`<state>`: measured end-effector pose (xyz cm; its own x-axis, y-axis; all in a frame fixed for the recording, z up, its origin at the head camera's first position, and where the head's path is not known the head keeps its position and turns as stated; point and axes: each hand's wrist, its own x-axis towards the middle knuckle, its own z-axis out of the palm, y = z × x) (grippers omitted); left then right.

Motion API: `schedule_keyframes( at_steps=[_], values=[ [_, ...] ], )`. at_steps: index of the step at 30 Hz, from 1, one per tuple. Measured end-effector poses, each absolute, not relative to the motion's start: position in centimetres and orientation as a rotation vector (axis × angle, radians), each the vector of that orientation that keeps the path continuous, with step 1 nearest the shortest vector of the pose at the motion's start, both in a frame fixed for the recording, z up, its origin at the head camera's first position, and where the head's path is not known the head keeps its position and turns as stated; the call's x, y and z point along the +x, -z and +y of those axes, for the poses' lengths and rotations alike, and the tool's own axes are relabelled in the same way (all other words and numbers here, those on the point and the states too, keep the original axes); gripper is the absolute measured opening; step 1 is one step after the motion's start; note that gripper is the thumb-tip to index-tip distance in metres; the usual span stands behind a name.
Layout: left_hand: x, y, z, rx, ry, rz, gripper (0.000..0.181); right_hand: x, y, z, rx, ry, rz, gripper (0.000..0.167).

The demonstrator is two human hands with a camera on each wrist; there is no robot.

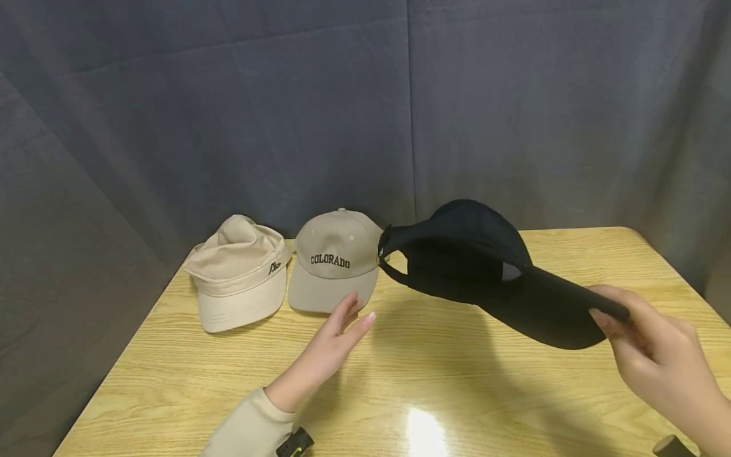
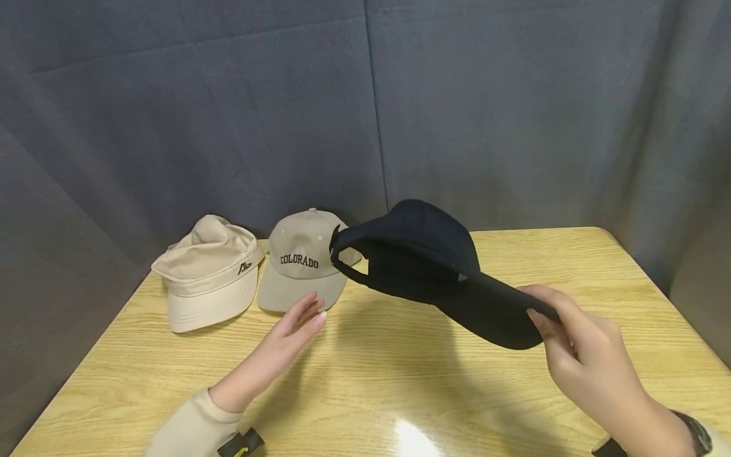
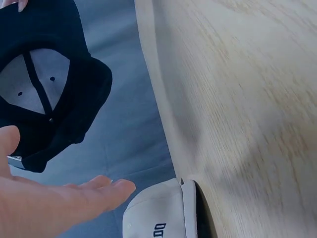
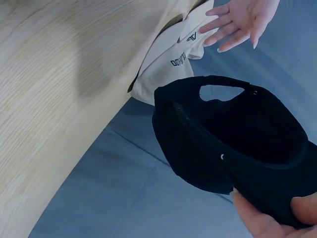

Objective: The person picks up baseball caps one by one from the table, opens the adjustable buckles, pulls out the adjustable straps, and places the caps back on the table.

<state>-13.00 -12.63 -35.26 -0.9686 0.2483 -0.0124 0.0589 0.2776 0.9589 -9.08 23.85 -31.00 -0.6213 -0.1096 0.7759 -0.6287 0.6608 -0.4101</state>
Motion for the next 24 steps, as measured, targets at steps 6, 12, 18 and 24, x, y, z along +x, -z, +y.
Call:
schedule_keyframes(
  at_steps=[6,12,18,24],
  values=[
    [-13.3,35.3,-12.3,0.262,-1.798,2.368,0.071,-9.0,30.8,23.4,0.601,-0.896,-2.096,0.04],
    [-13.7,34.9,-11.4,0.305,-1.868,2.307,0.069,-8.7,30.9,23.3,0.575,-0.918,-2.107,0.042],
    [-14.3,34.9,-10.5,0.331,-1.943,2.203,0.071,-8.4,31.2,23.0,0.574,-0.942,-2.1,0.044],
    [-14.8,35.0,-9.9,0.276,-1.986,2.159,0.071,-8.4,31.4,22.8,0.61,-0.96,-2.07,0.05]
  ],
)
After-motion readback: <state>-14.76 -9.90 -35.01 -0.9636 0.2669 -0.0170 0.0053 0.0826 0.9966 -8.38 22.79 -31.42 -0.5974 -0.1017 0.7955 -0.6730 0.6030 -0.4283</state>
